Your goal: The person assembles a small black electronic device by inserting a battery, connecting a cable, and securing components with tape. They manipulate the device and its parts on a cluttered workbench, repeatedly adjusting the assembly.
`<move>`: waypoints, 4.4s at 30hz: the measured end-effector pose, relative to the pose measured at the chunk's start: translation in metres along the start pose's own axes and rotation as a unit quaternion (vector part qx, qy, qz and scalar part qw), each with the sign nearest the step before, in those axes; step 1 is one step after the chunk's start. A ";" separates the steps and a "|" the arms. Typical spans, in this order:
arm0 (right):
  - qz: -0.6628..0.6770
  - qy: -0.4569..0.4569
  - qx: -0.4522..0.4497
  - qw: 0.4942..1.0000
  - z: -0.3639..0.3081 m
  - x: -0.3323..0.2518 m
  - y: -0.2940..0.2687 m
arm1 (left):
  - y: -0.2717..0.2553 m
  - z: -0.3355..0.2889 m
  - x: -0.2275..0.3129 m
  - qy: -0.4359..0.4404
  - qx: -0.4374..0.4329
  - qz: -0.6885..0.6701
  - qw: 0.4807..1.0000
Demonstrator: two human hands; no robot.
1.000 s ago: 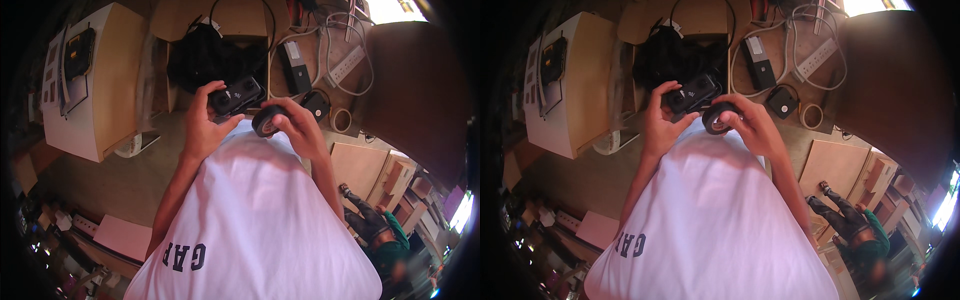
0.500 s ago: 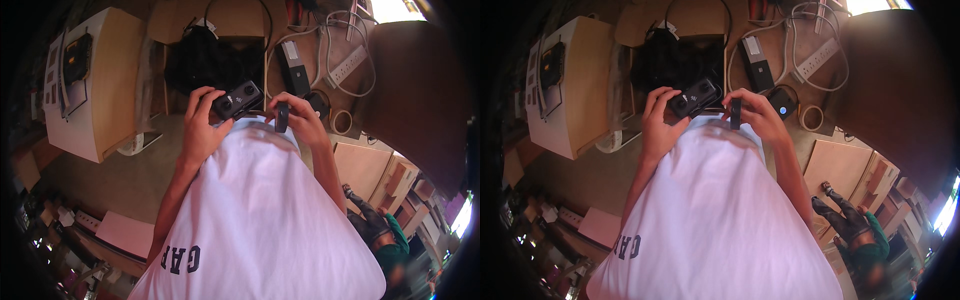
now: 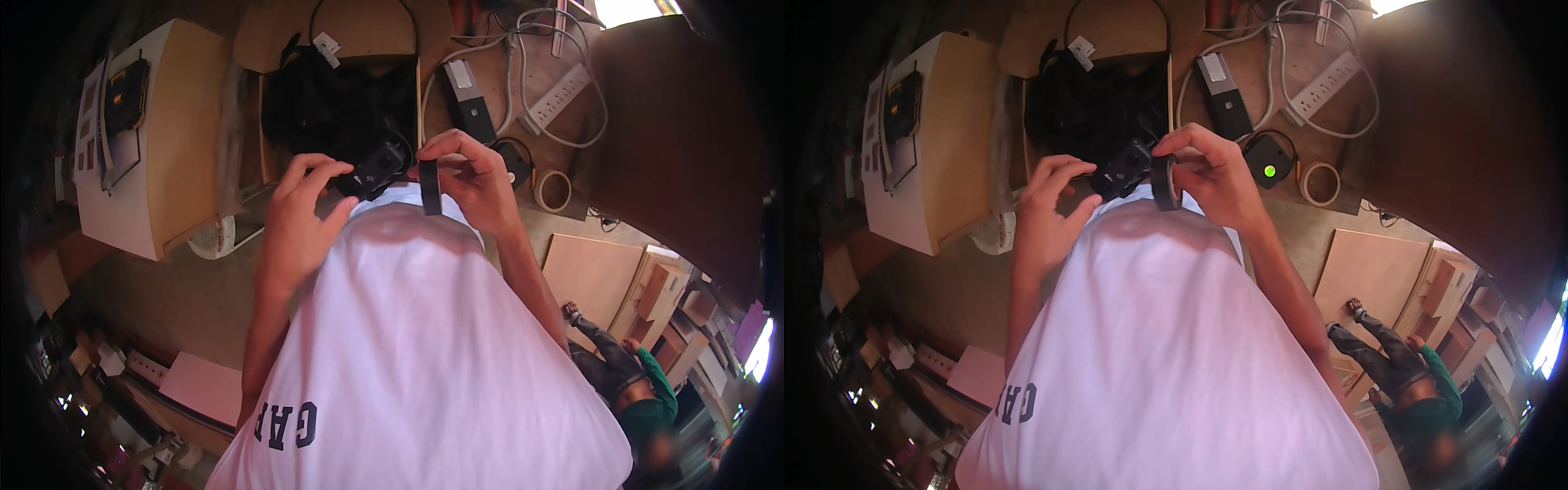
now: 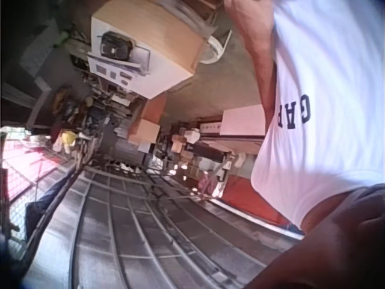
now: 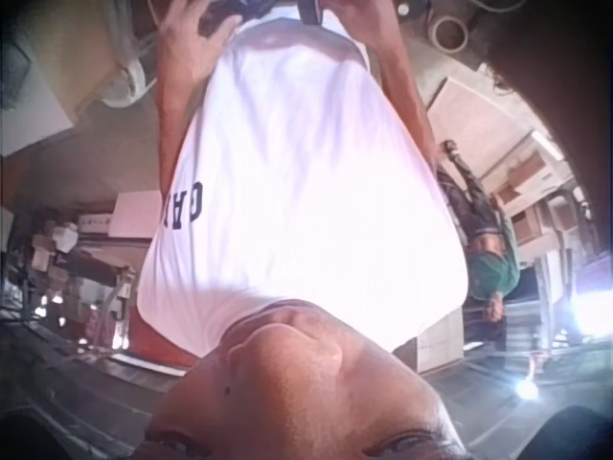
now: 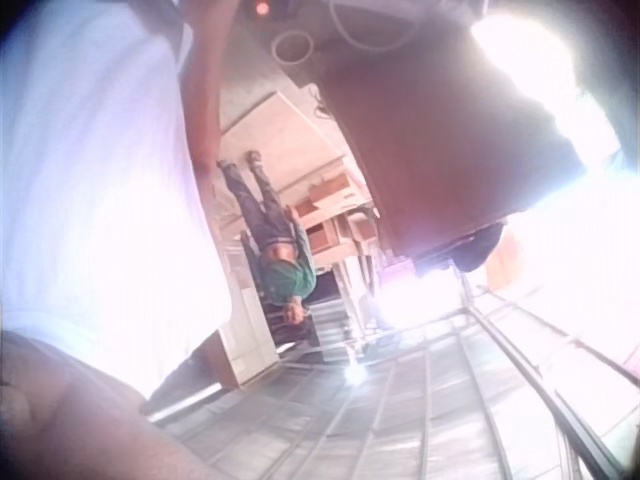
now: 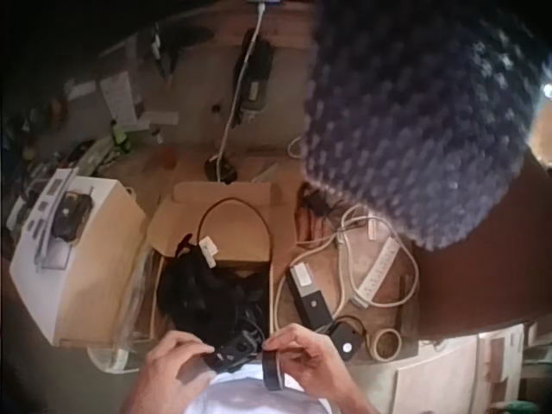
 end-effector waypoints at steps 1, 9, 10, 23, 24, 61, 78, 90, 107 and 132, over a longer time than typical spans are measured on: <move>-0.006 -0.018 0.005 1.000 0.000 -0.007 0.002 | -0.010 -0.001 0.026 0.040 0.035 -0.013 0.999; -0.001 -0.075 0.069 0.995 0.006 -0.034 0.017 | -0.003 0.006 0.068 0.076 0.039 -0.168 0.982; -0.009 -0.071 0.079 0.994 0.007 -0.033 0.017 | 0.000 0.006 0.066 0.049 0.023 -0.174 0.983; -0.225 -0.164 0.151 0.949 0.009 -0.055 0.023 | 0.022 0.019 0.020 -0.082 0.010 -0.362 0.928; -0.229 -0.156 0.149 0.949 0.009 -0.056 0.023 | 0.024 0.019 0.016 -0.094 0.005 -0.377 0.922; -0.322 -0.111 0.184 0.922 0.009 -0.048 0.021 | 0.033 0.024 0.006 -0.077 0.048 -0.414 0.906; -0.368 -0.201 0.172 0.891 -0.001 -0.061 0.032 | 0.036 0.025 0.000 -0.108 0.030 -0.341 0.933; -0.349 -0.095 0.170 0.917 0.001 -0.049 0.029 | 0.021 0.028 0.020 0.029 0.103 -0.210 0.972; -0.320 0.041 0.047 0.945 -0.015 -0.049 0.042 | 0.052 -0.032 -0.018 -0.204 -0.060 -0.491 0.845; -0.368 -0.065 -0.165 0.913 -0.028 -0.067 0.082 | 0.049 -0.058 -0.052 -0.259 -0.047 -0.502 0.824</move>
Point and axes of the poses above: each hand's wrist, its own z-axis towards the middle knuckle, its own y-axis out of the palm, x = y × z, the point moved 9 cm from there along z, towards the middle knuckle, and after that the axes turned 1 degree about z, right-handed, at the moved point
